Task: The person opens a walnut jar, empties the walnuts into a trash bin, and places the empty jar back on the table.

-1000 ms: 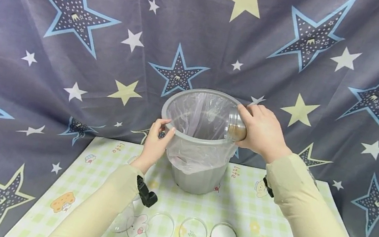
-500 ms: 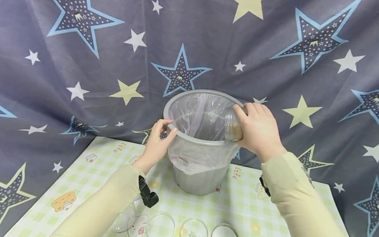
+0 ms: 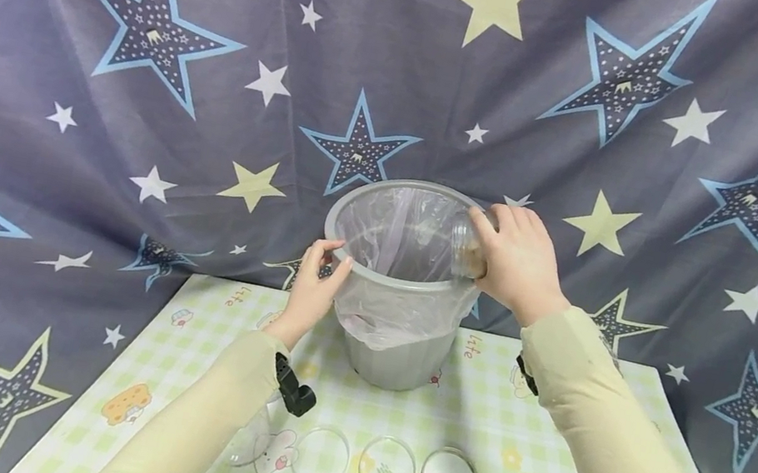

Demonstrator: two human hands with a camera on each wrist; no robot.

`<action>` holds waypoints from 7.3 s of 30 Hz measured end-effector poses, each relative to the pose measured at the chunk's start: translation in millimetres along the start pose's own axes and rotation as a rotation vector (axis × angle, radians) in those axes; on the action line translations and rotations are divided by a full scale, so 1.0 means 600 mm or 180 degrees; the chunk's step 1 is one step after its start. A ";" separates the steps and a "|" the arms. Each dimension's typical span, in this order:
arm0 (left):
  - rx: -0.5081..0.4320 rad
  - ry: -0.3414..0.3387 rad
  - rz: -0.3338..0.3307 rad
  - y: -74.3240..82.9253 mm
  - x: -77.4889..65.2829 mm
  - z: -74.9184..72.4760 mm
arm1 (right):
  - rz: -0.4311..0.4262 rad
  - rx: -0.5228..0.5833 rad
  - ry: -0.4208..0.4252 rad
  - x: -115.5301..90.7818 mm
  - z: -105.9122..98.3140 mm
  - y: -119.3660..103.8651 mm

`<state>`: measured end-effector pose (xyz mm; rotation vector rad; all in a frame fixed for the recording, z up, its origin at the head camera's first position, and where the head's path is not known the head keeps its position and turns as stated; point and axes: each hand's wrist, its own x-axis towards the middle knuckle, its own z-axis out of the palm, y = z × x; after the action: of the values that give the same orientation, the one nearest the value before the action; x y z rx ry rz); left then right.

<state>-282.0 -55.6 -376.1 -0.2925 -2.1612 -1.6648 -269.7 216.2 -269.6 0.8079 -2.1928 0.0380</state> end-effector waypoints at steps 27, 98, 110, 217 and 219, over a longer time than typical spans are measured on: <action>-0.0062 -0.0006 0.0032 0.002 -0.003 -0.004 | 0.0018 -0.0013 0.0195 -0.006 0.008 0.011; -0.0019 -0.0018 0.0017 0.000 -0.005 -0.002 | 0.0099 0.0039 -0.0115 0.012 0.010 -0.005; -0.0082 -0.0004 0.0074 -0.004 -0.002 0.001 | -0.0325 -0.0341 -0.0173 0.021 0.006 -0.002; -0.0022 -0.0098 0.0030 0.001 0.003 -0.006 | 0.1979 0.1921 0.0057 -0.218 0.009 -0.073; -0.0061 -0.0129 0.0015 0.019 -0.003 -0.009 | 0.2065 0.1904 -0.0025 -0.231 0.014 -0.073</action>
<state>-274.7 -57.7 -365.8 -0.3393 -2.1731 -1.6918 -182.8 253.8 -380.5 0.3533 -2.3847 1.0465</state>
